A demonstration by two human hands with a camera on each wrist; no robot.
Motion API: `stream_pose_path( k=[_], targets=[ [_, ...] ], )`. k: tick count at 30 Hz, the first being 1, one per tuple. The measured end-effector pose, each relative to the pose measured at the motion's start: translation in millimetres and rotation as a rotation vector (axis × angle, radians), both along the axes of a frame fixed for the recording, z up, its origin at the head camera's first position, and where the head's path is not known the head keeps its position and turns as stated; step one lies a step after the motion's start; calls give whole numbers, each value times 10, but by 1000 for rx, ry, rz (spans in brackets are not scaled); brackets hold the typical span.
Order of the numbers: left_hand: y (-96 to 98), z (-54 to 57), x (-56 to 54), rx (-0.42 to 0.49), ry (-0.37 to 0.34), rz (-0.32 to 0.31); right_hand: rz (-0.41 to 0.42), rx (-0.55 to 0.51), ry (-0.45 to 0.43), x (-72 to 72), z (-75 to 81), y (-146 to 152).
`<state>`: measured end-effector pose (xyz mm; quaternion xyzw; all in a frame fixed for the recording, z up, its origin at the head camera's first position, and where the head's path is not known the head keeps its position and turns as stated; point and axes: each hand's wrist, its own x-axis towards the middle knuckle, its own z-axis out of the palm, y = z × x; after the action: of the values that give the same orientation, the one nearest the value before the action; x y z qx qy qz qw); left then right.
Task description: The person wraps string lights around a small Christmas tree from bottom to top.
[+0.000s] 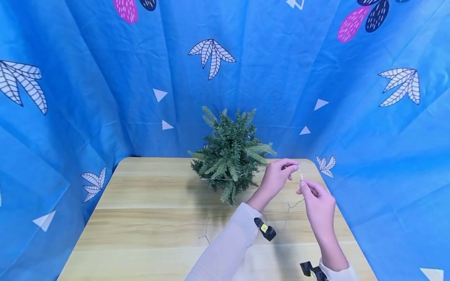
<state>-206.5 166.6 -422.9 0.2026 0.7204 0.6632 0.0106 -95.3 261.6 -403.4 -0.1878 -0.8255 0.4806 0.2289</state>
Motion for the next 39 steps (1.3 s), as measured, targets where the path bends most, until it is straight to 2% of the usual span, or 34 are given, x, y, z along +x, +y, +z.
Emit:
stream_pose_path(
  k=[5, 10, 12, 15, 23, 28, 35, 39],
  targets=[
    [-32, 23, 33, -17, 20, -36, -17, -3, 45, -51, 23, 22],
    [-47, 49, 101, -80, 105, -90, -9, -9, 68, -138, 61, 74],
    [-48, 51, 108, -106, 149, -88, -2, -8, 61, -153, 63, 90],
    [-48, 47, 96, -122, 174, -66, 3, -2, 38, -137, 67, 83],
    [-76, 1, 26, -61, 120, -33, 2, 10, -13, -16, 31, 11],
    [-99, -12, 28, -34, 110, -11, -3, 7, -14, 22, 16, 7],
    [-85, 0, 108, -112, 185, -57, -20, 4, 25, -51, 63, 61],
    [-83, 20, 124, -131, 185, -67, -1, 16, 27, -97, 84, 64]
  ],
)
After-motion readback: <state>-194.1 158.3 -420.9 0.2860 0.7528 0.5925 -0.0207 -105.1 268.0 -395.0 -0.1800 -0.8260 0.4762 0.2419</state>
